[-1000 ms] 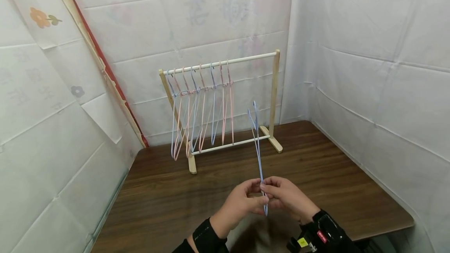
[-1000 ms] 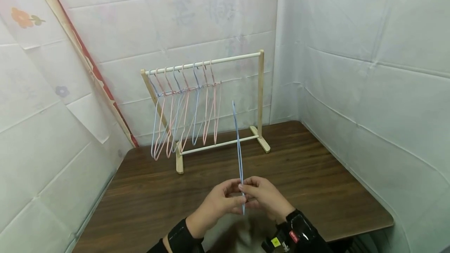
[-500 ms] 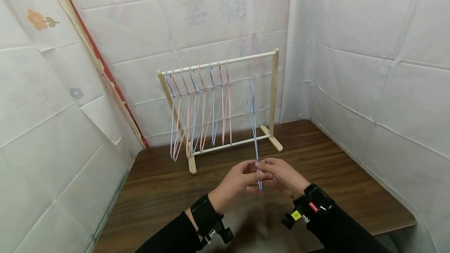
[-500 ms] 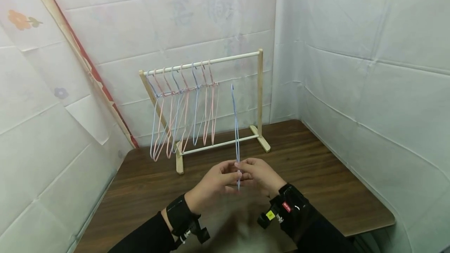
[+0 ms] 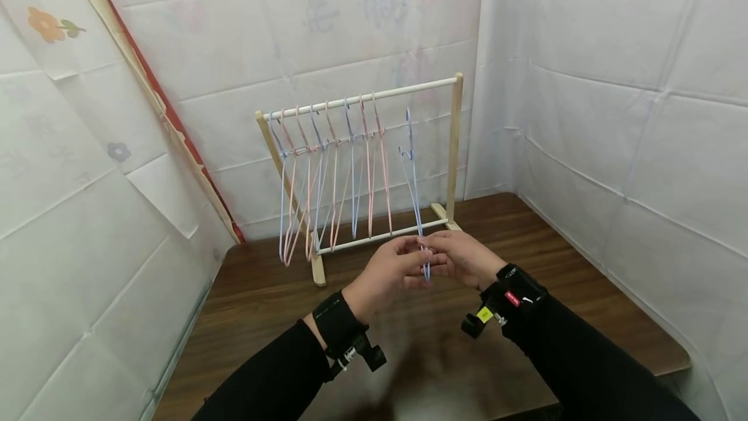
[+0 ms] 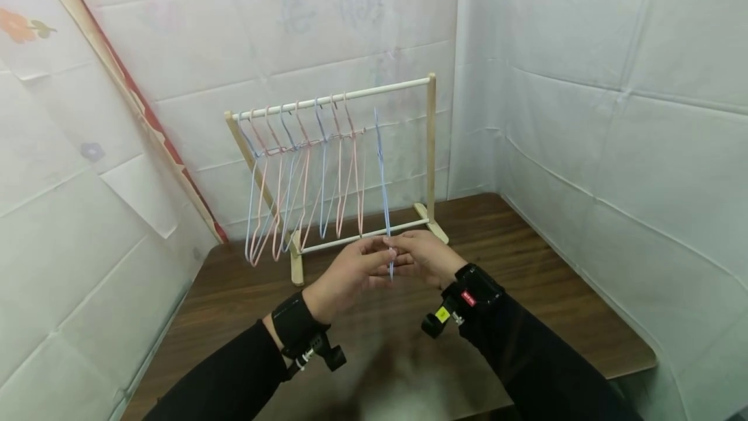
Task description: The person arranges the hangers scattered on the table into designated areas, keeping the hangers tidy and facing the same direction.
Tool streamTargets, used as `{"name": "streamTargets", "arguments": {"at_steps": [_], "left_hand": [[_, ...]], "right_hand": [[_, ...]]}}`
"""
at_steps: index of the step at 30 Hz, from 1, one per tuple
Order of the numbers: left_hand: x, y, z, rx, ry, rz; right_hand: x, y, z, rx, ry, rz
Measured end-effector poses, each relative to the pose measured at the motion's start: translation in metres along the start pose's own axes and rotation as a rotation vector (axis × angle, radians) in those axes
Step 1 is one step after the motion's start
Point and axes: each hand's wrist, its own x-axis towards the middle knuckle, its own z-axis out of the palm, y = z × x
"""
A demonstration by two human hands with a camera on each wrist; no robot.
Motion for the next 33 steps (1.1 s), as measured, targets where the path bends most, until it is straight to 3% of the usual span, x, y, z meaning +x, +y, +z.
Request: {"name": "streamTargets", "arguments": {"at_steps": [12,18,33], "left_hand": [[0.015,0.030,-0.003,0.001,0.012,0.021],[0.023,0.042,-0.002,0.016,0.058,0.016],[0.041,0.055,-0.006,0.062,0.083,0.051]], "right_hand": [[0.016,-0.034,0.003,-0.034,0.011,-0.003],[0.023,-0.048,0.002,-0.068,0.036,-0.001],[0.039,-0.066,0.001,-0.059,0.060,-0.006]]}}
